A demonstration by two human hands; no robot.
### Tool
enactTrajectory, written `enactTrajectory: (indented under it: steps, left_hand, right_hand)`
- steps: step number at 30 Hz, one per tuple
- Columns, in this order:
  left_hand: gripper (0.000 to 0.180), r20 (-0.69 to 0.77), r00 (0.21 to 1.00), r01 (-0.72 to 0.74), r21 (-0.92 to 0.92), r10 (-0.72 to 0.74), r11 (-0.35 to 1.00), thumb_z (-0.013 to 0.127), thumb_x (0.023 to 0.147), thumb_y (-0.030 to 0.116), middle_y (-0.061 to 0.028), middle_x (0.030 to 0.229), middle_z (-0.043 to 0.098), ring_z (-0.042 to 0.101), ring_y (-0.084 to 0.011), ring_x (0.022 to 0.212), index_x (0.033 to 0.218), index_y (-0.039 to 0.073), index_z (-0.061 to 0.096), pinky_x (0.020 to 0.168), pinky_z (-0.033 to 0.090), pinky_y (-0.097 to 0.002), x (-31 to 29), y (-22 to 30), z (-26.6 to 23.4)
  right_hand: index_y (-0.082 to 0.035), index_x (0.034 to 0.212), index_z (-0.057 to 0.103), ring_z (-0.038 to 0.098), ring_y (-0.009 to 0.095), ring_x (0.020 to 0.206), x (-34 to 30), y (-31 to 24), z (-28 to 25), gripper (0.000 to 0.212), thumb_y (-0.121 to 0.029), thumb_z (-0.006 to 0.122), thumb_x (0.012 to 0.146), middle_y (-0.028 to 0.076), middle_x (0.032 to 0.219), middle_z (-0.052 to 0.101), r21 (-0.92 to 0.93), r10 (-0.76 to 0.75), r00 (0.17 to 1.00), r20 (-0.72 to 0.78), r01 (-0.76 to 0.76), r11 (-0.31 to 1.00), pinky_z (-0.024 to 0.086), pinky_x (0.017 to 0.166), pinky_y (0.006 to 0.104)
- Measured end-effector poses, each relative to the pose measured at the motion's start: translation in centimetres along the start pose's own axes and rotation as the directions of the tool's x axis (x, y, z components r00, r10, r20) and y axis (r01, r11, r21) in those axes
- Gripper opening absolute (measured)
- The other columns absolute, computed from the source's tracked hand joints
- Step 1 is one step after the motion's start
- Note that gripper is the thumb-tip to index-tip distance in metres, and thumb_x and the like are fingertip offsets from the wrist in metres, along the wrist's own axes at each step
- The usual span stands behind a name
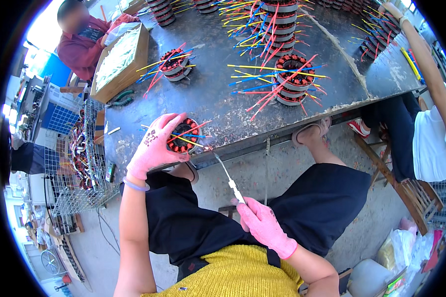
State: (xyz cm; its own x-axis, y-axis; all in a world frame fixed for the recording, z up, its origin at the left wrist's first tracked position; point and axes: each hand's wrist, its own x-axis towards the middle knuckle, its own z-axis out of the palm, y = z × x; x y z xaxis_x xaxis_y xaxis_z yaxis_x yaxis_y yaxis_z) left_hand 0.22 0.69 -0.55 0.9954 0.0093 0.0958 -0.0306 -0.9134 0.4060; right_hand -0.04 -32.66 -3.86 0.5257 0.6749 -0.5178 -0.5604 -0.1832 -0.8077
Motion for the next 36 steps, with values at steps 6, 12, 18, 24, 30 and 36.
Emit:
enactTrajectory:
  steps: [6,12,18,24,30,36]
  left_hand:
    - [0.095,-0.017,1.0,-0.011,0.034,0.012,0.999,0.088,0.056,0.029,-0.0165,0.131,0.053,0.051,-0.0365,0.124,0.141,0.008,0.051,0.11,0.038,-0.0457,-0.12,0.0,0.23]
    - [0.098,0.03,0.999,0.044,0.009,-0.044,0.999,0.089,0.055,0.025,-0.0175,0.138,0.05,0.046,-0.0377,0.131,0.143,0.007,0.05,0.112,0.037,-0.0449,0.0,0.41,-0.03]
    - [0.1,0.034,0.998,0.045,0.011,-0.045,0.999,0.089,0.054,0.025,-0.0175,0.138,0.05,0.045,-0.0384,0.132,0.144,0.008,0.049,0.112,0.037,-0.0452,-0.09,0.18,0.0]
    - [0.1,0.033,0.999,0.037,0.015,-0.038,0.999,0.089,0.055,0.026,-0.0178,0.139,0.049,0.045,-0.0387,0.131,0.144,0.008,0.048,0.112,0.037,-0.0453,-0.04,0.1,0.21]
    - [0.099,0.021,1.0,0.02,0.012,-0.021,1.0,0.089,0.055,0.028,-0.0177,0.137,0.05,0.047,-0.0383,0.129,0.143,0.008,0.049,0.112,0.037,-0.0456,0.14,0.24,0.14]
    - [0.096,-0.012,1.0,0.002,0.028,-0.002,1.0,0.088,0.057,0.031,-0.0176,0.132,0.053,0.05,-0.0375,0.125,0.141,0.008,0.05,0.11,0.039,-0.0462,-0.41,-0.21,0.11]
  right_hand:
    - [-0.001,0.125,0.061,0.046,0.006,0.058,0.18,-0.1,0.07,0.033,-0.024,0.049,0.105,-0.003,0.065,0.048,-0.048,0.009,1.0,0.004,-0.009,0.999,0.039,0.055,0.0243]
    - [0.0,0.126,0.061,0.049,0.007,0.058,0.48,0.15,-0.08,0.035,-0.025,0.049,0.105,-0.001,0.065,0.05,-0.101,-0.016,1.0,0.011,0.017,0.995,0.041,0.055,0.0256]
    - [0.0,0.126,0.061,0.049,0.007,0.058,0.57,0.42,-0.02,0.035,-0.026,0.049,0.105,0.0,0.065,0.051,-0.125,-0.025,0.999,0.019,0.027,0.992,0.042,0.056,0.0262]
    - [0.001,0.125,0.06,0.048,0.007,0.058,0.37,-0.28,-0.06,0.035,-0.026,0.049,0.104,0.0,0.065,0.051,-0.117,-0.006,1.0,0.015,0.008,0.993,0.042,0.057,0.0261]
    - [0.0,0.125,0.061,0.048,0.007,0.059,0.33,0.18,-0.24,0.034,-0.025,0.049,0.104,0.0,0.066,0.051,-0.091,-0.015,1.0,0.014,0.017,0.996,0.042,0.057,0.0264]
    - [0.0,0.125,0.062,0.048,0.007,0.059,0.31,0.07,0.16,0.034,-0.025,0.049,0.104,0.0,0.066,0.051,-0.109,-0.017,1.0,0.014,0.018,0.994,0.042,0.057,0.0264]
